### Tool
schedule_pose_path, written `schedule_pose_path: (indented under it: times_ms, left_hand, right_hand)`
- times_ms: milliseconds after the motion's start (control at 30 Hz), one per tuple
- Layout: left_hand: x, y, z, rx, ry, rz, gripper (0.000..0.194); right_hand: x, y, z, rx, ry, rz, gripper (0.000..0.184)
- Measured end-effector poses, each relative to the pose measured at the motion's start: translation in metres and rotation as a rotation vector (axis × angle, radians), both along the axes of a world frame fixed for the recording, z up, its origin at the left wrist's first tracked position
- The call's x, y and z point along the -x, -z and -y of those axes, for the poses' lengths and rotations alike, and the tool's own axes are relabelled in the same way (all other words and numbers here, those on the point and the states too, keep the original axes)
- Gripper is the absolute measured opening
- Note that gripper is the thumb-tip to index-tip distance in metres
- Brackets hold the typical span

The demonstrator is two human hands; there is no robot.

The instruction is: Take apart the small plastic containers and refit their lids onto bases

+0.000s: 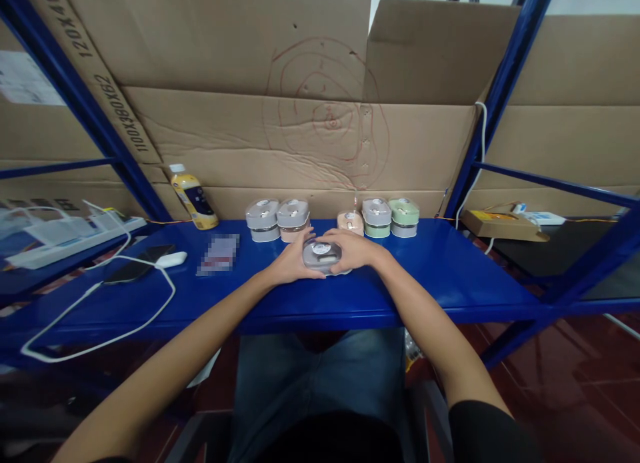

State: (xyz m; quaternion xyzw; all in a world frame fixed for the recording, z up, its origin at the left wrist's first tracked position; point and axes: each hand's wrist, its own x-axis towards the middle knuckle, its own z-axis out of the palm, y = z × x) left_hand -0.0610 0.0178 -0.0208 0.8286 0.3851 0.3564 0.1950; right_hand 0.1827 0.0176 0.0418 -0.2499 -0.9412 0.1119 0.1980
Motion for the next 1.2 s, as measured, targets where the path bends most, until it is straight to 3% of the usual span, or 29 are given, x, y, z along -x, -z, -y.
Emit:
schedule_pose_path:
  times_ms: [100, 267, 667, 933, 1033, 1200]
  left_hand:
    - [0.0, 0.004, -0.002, -0.044, 0.009, 0.028, 0.149]
    - [0.002, 0.002, 0.001, -0.054, 0.015, 0.015, 0.143]
    - [0.009, -0.002, -0.003, 0.015, -0.027, 0.012, 0.094]
    - [0.017, -0.001, -0.005, -0.04, 0.06, -0.093, 0.098]
    - [0.021, 0.004, -0.012, -0.069, -0.005, -0.05, 0.081]
    - [0.019, 0.009, -0.017, -0.133, -0.179, -0.051, 0.039]
  right_hand:
    - [0.001, 0.001, -0.001, 0.009, -0.006, 0.012, 0.088]
    - [-0.003, 0.009, -0.006, 0.035, -0.011, -0.032, 0.088]
    - [-0.009, 0.03, -0.019, 0.191, 0.145, -0.166, 0.08]
    - [-0.017, 0.025, -0.011, 0.103, 0.176, -0.038, 0.099]
    - [-0.027, 0.021, -0.008, 0.085, 0.207, 0.029, 0.106]
    - [-0.014, 0.019, -0.003, -0.083, 0.446, 0.156, 0.083]
